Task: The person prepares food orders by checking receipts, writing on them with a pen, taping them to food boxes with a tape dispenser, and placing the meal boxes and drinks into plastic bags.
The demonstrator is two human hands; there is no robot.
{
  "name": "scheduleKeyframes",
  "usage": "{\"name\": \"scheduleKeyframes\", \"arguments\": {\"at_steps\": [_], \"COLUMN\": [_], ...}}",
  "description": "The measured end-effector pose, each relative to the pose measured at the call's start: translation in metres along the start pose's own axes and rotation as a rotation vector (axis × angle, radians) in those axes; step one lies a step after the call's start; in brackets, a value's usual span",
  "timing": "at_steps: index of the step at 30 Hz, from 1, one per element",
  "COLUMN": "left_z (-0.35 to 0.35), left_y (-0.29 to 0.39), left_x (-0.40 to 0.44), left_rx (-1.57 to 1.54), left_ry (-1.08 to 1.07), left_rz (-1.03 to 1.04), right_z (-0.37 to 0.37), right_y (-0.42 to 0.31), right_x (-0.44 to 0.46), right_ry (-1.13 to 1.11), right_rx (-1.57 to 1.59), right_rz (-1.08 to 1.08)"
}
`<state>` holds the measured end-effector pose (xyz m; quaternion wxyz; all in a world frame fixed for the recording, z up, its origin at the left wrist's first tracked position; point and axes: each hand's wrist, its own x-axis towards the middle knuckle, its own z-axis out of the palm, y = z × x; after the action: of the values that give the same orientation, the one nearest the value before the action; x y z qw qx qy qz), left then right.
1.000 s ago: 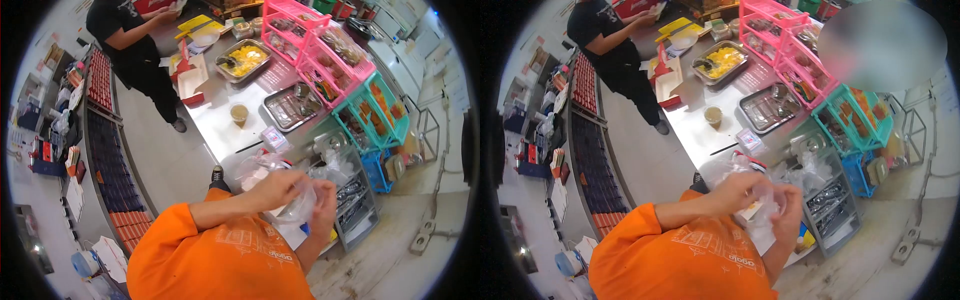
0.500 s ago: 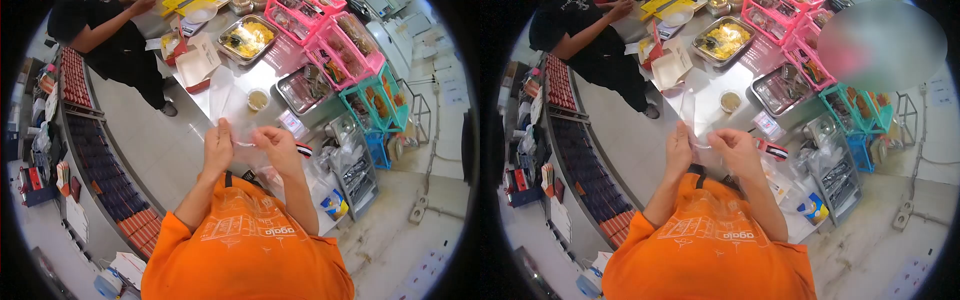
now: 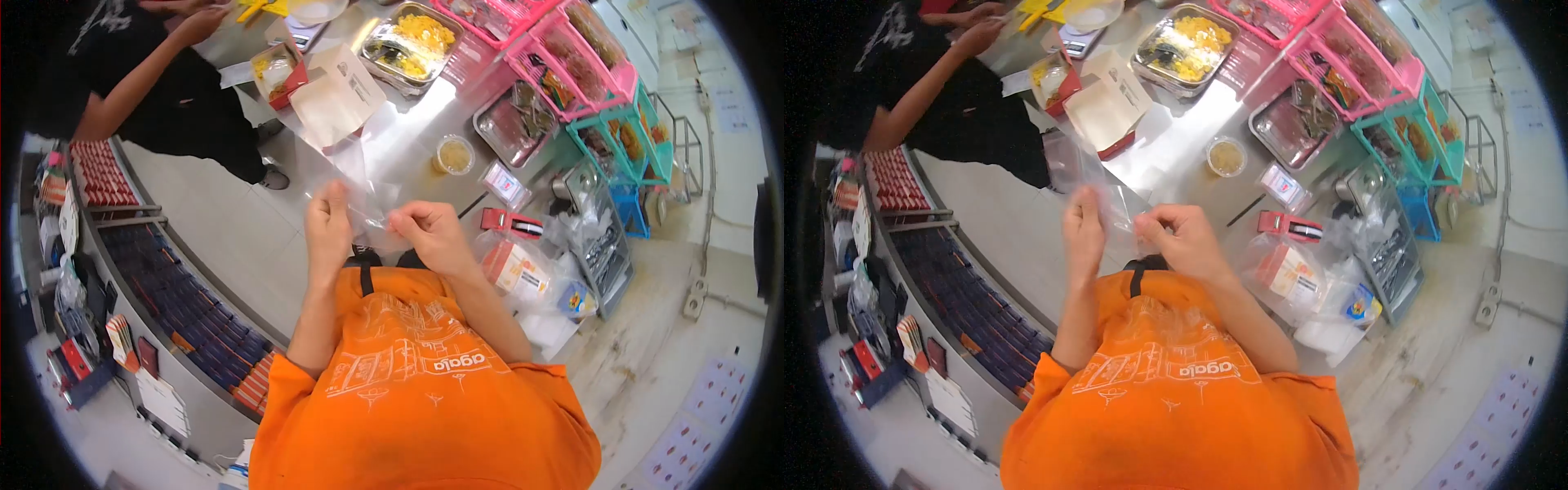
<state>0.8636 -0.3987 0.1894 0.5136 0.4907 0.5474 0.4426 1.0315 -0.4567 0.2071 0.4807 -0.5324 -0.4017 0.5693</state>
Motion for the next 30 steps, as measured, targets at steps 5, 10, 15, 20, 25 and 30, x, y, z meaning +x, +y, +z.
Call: {"name": "scheduleKeyframes", "arguments": {"at_steps": [5,10,15,20,25,30], "left_z": [-0.015,-0.001,0.001,-0.004,-0.018,-0.005], "left_y": [0.036,0.032,0.002,-0.028,-0.041,-0.051], "left_x": [0.004,-0.009,0.004,0.006,0.003,0.001], "left_rx": [0.389,-0.012,-0.284,-0.575,-0.431,-0.402], "left_ry": [0.195,-0.558,-0.692,-0.567,-0.527,-0.43], "left_rz": [0.316,-0.053,-0.264,-0.275,-0.41,-0.403], "right_z": [0.012,0.01,0.011,0.005,0.012,0.017], "right_y": [0.015,0.032,0.033,0.034,0.03,0.041], "right_x": [0.009,0.01,0.007,0.001,-0.004,-0.001], "right_ry": [0.197,0.119,0.172,0.085,0.206,0.241], "right_rx": [0.041,0.112,0.273,-0.149,-0.506,-0.281], "right_rz": [0.002,0.125,0.007,0.038,0.041,0.072]}}
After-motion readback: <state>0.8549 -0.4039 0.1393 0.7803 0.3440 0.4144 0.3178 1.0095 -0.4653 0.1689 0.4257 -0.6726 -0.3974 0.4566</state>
